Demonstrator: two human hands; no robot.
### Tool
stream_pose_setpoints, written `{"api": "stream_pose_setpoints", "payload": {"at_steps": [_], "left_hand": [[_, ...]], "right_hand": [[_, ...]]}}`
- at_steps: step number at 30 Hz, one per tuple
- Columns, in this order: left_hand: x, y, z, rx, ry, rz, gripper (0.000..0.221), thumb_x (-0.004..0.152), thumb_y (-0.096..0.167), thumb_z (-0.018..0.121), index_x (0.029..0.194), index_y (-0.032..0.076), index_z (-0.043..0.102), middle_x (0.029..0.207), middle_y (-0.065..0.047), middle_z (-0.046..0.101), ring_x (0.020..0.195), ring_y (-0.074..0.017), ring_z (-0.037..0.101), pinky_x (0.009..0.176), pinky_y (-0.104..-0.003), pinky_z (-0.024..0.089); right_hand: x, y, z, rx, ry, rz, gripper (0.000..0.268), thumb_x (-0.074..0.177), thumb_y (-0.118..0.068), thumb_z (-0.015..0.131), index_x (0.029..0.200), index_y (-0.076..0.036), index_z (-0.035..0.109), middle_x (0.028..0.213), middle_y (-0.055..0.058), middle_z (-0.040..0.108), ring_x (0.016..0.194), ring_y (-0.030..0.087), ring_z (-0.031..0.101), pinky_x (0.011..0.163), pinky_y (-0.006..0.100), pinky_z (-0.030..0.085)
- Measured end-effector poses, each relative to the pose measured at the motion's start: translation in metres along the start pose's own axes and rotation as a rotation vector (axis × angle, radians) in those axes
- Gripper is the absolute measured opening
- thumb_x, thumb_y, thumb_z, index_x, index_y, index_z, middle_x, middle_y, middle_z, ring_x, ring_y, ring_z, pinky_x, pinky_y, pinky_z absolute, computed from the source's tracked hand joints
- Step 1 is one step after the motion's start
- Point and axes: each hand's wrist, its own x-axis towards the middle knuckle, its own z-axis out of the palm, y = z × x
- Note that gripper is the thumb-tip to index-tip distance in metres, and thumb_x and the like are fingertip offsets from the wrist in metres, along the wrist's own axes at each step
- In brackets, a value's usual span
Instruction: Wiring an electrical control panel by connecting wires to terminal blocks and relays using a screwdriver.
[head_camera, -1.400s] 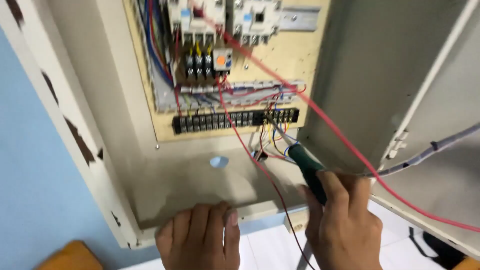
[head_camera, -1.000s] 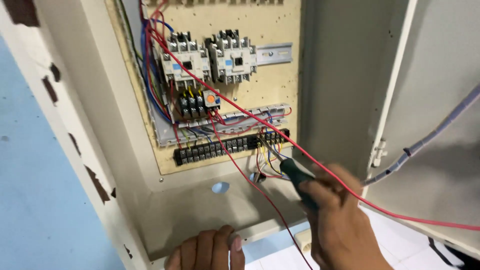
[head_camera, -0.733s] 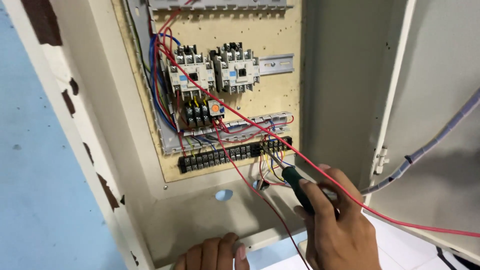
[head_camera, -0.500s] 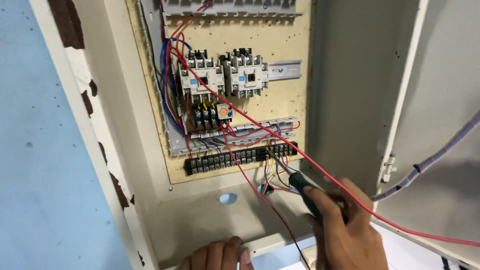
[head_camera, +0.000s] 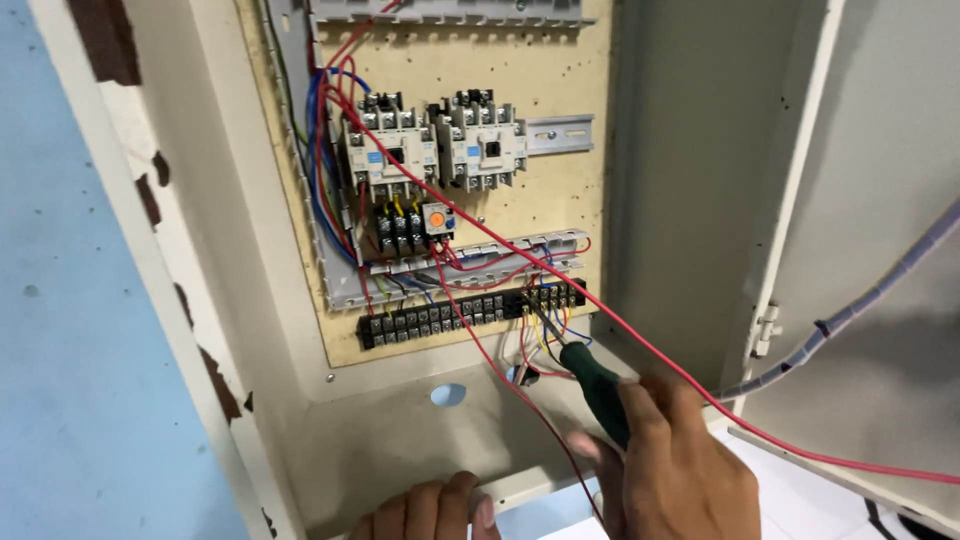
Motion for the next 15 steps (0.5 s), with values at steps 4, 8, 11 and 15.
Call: {"api": "stream_pose_setpoints", "payload": {"at_steps": [4,8,11,15], "left_hand": [[0.008,0.000,-0.011,-0.044,-0.084,0.010,0.032,0.091,0.044,0.047,0.085,0.031,0.075,0.072,0.011,0.064,0.055,-0.0171,0.053,0.048,-0.037,0.041],[0.008,0.001,-0.006,-0.032,-0.005,0.023,0.031,0.089,0.043,0.046,0.082,0.031,0.074,0.071,0.011,0.063,0.055,-0.0175,0.052,0.048,-0.037,0.039],[0.014,0.003,-0.013,-0.018,-0.006,0.027,0.031,0.090,0.042,0.046,0.081,0.031,0.073,0.071,0.012,0.063,0.054,-0.0168,0.051,0.048,-0.035,0.037],[0.020,0.004,-0.018,-0.014,-0.012,0.037,0.032,0.091,0.041,0.045,0.081,0.030,0.073,0.071,0.012,0.063,0.053,-0.0161,0.051,0.049,-0.034,0.038]], "right_hand": [[0.007,0.009,-0.009,0.140,-0.038,-0.245,0.076,0.065,-0.001,0.062,0.133,-0.035,0.061,0.141,0.006,0.057,0.080,0.029,0.070,0.051,0.043,0.058],[0.037,-0.007,-0.028,0.317,-0.326,0.540,0.043,0.081,-0.047,0.069,0.124,-0.040,0.069,0.136,0.000,0.051,0.103,0.024,0.067,0.084,0.043,0.055],[0.022,0.008,-0.025,0.500,-0.440,0.381,0.051,0.078,-0.015,0.066,0.126,-0.029,0.072,0.153,-0.001,0.048,0.115,0.023,0.067,0.092,0.041,0.056],[0.013,0.026,0.008,-0.089,-0.070,0.049,0.058,0.087,-0.067,0.062,0.124,-0.023,0.061,0.095,0.005,0.056,0.060,0.034,0.067,0.045,0.051,0.052]]}}
